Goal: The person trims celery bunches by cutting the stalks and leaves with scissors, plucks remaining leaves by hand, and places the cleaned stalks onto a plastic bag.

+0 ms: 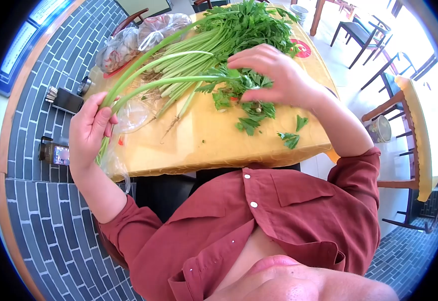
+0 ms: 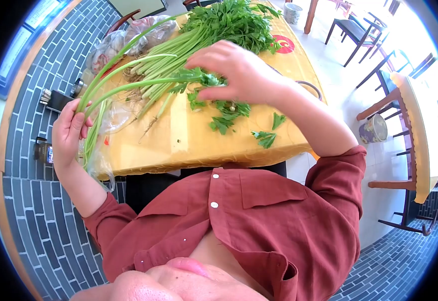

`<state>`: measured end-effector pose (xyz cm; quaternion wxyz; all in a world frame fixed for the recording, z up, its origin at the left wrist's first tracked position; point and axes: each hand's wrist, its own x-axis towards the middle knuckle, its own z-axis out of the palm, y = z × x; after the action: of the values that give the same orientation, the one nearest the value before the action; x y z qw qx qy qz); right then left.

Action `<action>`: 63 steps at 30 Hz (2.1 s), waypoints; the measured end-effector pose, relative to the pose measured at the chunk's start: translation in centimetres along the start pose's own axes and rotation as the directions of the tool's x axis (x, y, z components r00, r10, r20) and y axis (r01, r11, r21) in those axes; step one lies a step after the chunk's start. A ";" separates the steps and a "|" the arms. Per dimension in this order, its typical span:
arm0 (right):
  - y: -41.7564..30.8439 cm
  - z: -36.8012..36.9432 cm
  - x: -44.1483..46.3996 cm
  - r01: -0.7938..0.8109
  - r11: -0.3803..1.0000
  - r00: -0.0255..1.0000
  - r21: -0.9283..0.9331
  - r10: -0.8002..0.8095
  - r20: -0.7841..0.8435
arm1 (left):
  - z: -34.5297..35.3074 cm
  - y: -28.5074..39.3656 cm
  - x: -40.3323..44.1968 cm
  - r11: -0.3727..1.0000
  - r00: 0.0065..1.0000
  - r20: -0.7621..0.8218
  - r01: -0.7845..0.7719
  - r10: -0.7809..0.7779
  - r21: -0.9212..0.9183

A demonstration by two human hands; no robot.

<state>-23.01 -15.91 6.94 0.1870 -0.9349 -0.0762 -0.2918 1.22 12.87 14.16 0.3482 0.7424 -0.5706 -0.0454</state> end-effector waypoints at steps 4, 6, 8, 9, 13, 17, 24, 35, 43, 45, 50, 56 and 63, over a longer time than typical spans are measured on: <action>-0.4 2.5 -0.3 0.103 0.970 0.991 -0.221 -0.118 -0.059 | 0.1 0.1 0.0 1.000 1.000 0.003 -0.002 0.002 0.014; -0.1 2.6 -0.2 0.154 0.947 0.980 -0.284 -0.182 -0.077 | 0.0 0.2 -0.1 1.000 1.000 0.008 -0.002 0.002 0.021; 0.1 2.4 0.0 0.214 0.927 0.970 -0.309 -0.239 -0.046 | -0.1 0.3 -0.3 0.999 1.000 0.015 0.005 -0.005 0.036; 0.0 2.4 0.0 0.222 0.912 0.969 -0.344 -0.247 -0.030 | -0.2 0.3 -0.3 0.999 1.000 0.019 0.007 -0.008 0.045; 0.3 2.6 0.0 0.234 0.839 0.962 -0.491 -0.274 -0.009 | -0.1 0.5 -0.4 0.998 1.000 0.009 0.001 -0.002 0.060; 1.0 2.7 0.1 0.215 0.817 0.947 -0.535 -0.309 -0.091 | 0.0 0.5 -0.4 0.999 1.000 0.013 0.017 -0.017 0.030; 0.8 2.7 0.0 0.157 0.718 0.977 -0.679 -0.214 0.000 | 0.5 1.0 -0.1 0.998 0.998 0.056 -0.013 0.010 0.055; 2.6 3.2 0.8 0.135 0.733 0.985 -0.667 -0.172 0.011 | 1.4 1.9 0.0 0.982 0.998 0.049 -0.045 0.036 0.185; 6.6 1.5 0.1 -0.611 0.744 0.781 0.270 0.622 0.055 | 0.4 0.8 0.1 0.999 0.999 -0.034 0.042 -0.042 -0.014; 7.0 2.4 -0.9 -0.424 0.906 0.900 -0.018 0.423 0.103 | 0.0 0.6 -0.1 0.998 0.999 -0.030 0.043 -0.045 -0.046; 5.3 2.8 0.2 -0.162 0.951 0.979 0.263 0.122 0.165 | -0.3 0.6 -0.2 0.992 0.998 -0.057 0.033 -0.040 -0.119; 7.0 2.0 0.2 -0.473 0.700 0.872 0.534 0.285 0.398 | -2.4 -0.2 -1.4 0.988 0.992 -0.106 0.059 -0.075 -0.142; 7.2 0.4 0.0 -0.272 0.951 0.950 0.146 0.242 0.195 | -3.5 -1.0 -3.0 0.989 0.991 -0.077 0.105 -0.113 -0.103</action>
<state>-20.99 -22.42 4.45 0.2959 -0.9392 0.0057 -0.1739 2.68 17.22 15.27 0.4046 0.7556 -0.5115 -0.0617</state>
